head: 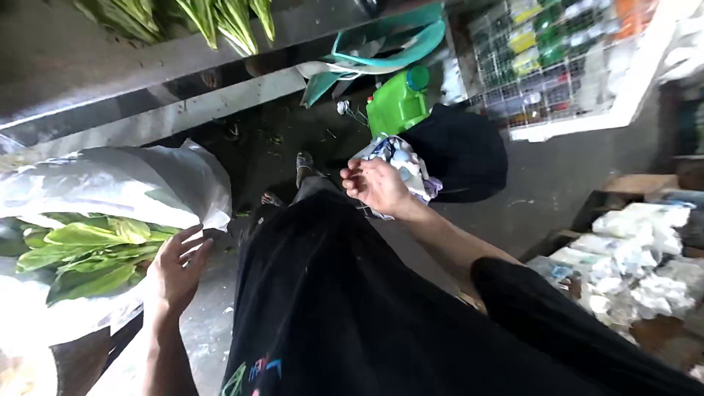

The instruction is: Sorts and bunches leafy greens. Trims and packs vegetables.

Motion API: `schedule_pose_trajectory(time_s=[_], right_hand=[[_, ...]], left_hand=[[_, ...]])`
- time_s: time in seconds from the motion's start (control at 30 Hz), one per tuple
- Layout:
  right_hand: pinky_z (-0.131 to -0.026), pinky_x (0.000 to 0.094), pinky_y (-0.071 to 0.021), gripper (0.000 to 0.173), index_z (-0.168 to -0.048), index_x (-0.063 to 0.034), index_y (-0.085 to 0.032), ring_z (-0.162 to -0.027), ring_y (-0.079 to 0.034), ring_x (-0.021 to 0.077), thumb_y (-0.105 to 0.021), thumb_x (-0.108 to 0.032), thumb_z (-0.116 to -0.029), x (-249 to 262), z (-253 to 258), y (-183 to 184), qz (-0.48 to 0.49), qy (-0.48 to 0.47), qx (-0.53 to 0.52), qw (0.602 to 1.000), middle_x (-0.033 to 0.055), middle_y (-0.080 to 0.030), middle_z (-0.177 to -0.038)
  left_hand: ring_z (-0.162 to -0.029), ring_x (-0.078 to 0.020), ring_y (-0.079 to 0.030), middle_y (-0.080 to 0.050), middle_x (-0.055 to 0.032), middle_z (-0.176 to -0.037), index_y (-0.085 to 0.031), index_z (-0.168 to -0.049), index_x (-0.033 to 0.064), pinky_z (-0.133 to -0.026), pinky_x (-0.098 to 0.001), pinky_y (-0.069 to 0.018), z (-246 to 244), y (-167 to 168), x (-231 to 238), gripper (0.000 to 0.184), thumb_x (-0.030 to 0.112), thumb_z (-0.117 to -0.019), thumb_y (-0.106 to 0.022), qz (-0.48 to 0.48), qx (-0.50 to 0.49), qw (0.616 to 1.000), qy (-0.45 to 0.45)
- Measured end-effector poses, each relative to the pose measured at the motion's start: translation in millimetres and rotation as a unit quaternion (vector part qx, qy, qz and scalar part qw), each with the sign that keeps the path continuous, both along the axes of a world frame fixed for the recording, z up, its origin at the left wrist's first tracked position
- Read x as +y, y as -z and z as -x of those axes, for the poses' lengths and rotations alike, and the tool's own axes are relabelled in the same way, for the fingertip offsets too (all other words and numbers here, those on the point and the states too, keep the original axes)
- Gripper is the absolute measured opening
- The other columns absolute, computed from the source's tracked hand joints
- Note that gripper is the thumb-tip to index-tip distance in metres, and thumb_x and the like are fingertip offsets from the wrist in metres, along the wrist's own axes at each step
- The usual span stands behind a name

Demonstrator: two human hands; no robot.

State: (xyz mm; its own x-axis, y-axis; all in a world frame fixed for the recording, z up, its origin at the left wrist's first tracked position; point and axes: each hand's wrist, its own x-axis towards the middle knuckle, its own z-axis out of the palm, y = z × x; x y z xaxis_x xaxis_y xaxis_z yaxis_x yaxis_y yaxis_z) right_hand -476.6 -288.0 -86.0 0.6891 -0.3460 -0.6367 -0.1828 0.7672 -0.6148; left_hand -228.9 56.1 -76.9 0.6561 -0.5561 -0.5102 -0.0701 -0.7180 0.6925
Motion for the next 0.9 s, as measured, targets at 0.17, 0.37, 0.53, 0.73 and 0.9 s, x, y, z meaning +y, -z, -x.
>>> schedule_pose_trajectory(time_s=[0.17, 0.37, 0.53, 0.73, 0.9], right_hand=[[-0.062, 0.0243, -0.0574, 0.038, -0.114, -0.0181, -0.062, -0.081, -0.071, 0.0131, -0.051, -0.052, -0.0998, 91, -35, -89, -0.19, -0.259, -0.279, 0.905, 0.0043, -0.072, -0.106], [-0.084, 0.0391, -0.0564, 0.037, -0.133, -0.0045, -0.055, -0.098, -0.066, 0.0194, -0.042, -0.027, -0.1077, 25, -31, 97, 0.049, -0.174, 0.172, 0.968, 0.0096, -0.065, -0.119], [-0.081, 0.0364, -0.0573, 0.038, -0.132, -0.0116, -0.054, -0.089, -0.068, 0.0175, -0.03, -0.032, -0.1101, -17, -37, 59, 0.05, -0.03, 0.095, 0.994, 0.0054, -0.068, -0.107], [-0.082, 0.0369, -0.0578, 0.056, -0.13, -0.0136, -0.056, -0.09, -0.069, 0.0204, -0.014, -0.042, -0.1075, -14, -59, 12, 0.006, 0.038, -0.024, 0.999, 0.0086, -0.07, -0.106], [-0.07, 0.028, -0.0592, 0.057, -0.124, -0.0204, -0.067, -0.086, -0.072, 0.0183, -0.024, -0.053, -0.1054, 28, -96, -50, -0.099, 0.018, -0.238, 0.966, 0.0095, -0.074, -0.111]], left_hand=[[-0.105, -0.0245, -0.071, -0.066, -0.0181, -0.128, -0.061, -0.137, 0.009, -0.091, -0.047, -0.0586, 0, 0, 15, 0.044, 0.03, -0.0992, -0.066, -0.026, 0.009, 0.999, -0.02], [-0.11, -0.0256, -0.07, -0.063, -0.0155, -0.134, -0.06, -0.138, 0.0115, -0.093, -0.0489, -0.0583, 8, 10, 18, 0.045, 0.03, -0.0982, -0.068, -0.025, 0.011, 1.0, 0.01], [-0.102, -0.0195, -0.072, -0.066, -0.0149, -0.128, -0.061, -0.135, 0.0077, -0.088, -0.0414, -0.0602, 19, 12, 41, 0.043, 0.032, -0.0989, -0.064, 0.024, 0.003, 0.999, -0.036], [-0.097, -0.0134, -0.072, -0.069, -0.0104, -0.122, -0.063, -0.132, 0.0086, -0.086, -0.0355, -0.0602, 22, 17, 36, 0.042, 0.033, -0.0989, -0.063, 0.078, -0.005, 0.995, -0.06], [-0.119, -0.0221, -0.065, -0.064, -0.0042, -0.135, -0.059, -0.136, 0.0123, -0.099, -0.0455, -0.0557, 27, 6, -39, 0.062, 0.06, -0.1043, -0.034, 0.306, 0.27, 0.897, -0.168]])
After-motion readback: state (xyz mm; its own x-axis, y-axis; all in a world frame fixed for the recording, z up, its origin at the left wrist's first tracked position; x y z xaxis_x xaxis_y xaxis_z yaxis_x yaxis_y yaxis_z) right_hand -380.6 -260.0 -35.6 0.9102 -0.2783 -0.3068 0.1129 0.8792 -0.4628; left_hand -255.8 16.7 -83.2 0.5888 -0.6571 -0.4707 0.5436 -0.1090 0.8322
